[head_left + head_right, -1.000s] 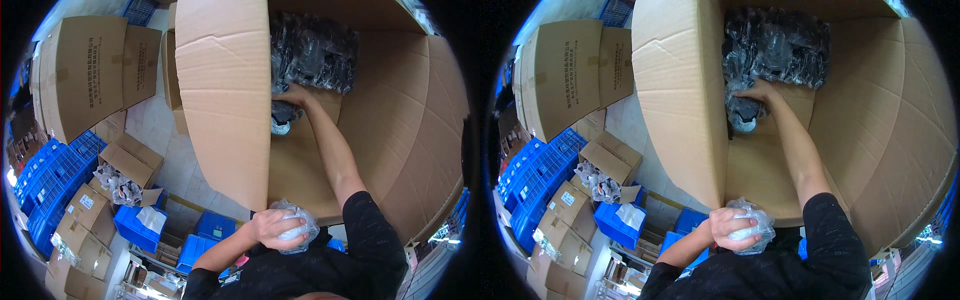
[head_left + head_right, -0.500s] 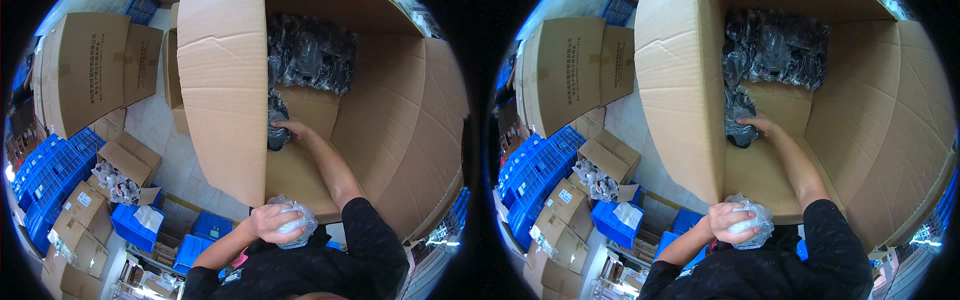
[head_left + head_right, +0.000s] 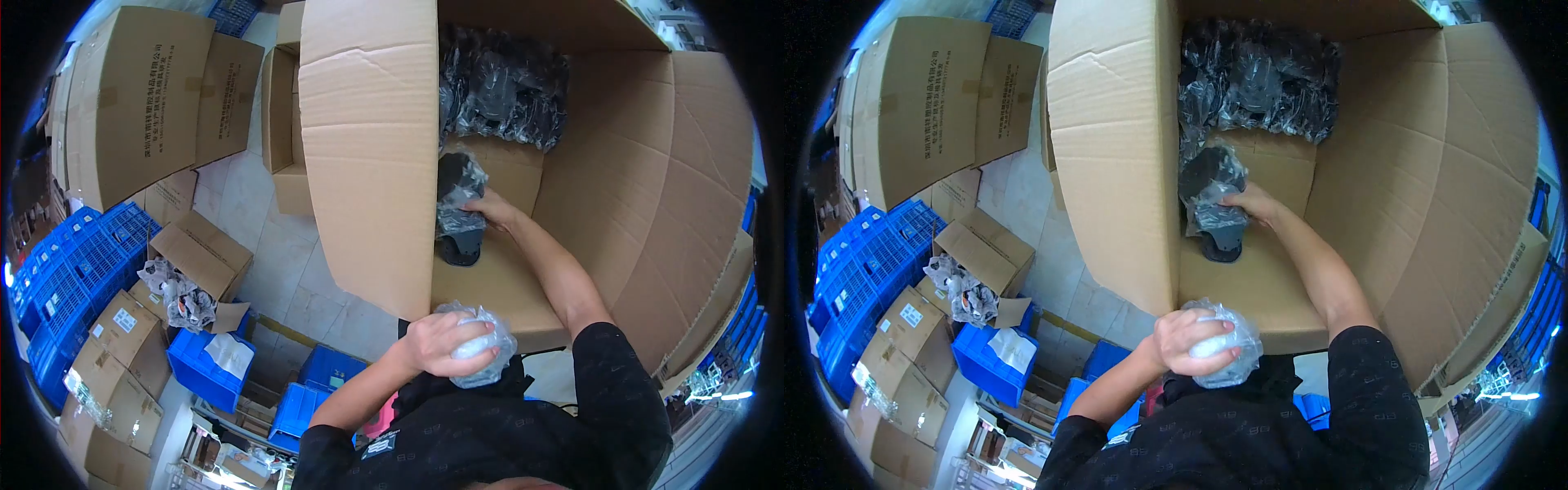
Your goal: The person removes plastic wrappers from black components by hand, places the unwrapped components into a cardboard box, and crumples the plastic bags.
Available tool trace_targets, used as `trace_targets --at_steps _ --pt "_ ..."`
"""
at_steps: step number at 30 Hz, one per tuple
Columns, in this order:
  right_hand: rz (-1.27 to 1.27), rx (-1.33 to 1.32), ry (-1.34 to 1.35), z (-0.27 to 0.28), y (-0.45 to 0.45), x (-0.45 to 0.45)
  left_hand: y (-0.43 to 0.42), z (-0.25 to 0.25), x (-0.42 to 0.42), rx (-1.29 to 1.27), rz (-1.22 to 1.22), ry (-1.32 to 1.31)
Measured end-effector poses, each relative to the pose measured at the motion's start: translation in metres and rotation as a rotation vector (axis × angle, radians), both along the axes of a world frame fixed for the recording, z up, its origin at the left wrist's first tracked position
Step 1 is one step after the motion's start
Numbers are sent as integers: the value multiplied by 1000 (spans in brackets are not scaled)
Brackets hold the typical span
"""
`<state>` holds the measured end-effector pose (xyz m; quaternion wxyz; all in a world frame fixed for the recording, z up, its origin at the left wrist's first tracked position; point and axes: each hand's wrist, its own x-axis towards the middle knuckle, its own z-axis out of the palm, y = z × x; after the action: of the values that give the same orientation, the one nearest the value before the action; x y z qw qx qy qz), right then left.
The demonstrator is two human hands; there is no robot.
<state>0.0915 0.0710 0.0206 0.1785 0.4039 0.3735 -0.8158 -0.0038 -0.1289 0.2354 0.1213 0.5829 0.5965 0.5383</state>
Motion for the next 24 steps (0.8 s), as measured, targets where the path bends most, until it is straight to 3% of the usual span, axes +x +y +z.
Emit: trace_targets --at_steps 5,12,18,22,24 --pt "-125 -104 31 38 9 4 0 1 -3 -12 -7 55" --pt "-213 -16 149 115 16 -7 -4 4 -4 -43 6 82" --pt "-498 36 250 183 30 4 -7 13 -1 -79 -45 31" --pt "-723 79 570 243 26 -3 -7 18 -7 -141 -77 81" --pt "-811 -122 687 255 23 7 -7 23 -3 -197 -55 -4"
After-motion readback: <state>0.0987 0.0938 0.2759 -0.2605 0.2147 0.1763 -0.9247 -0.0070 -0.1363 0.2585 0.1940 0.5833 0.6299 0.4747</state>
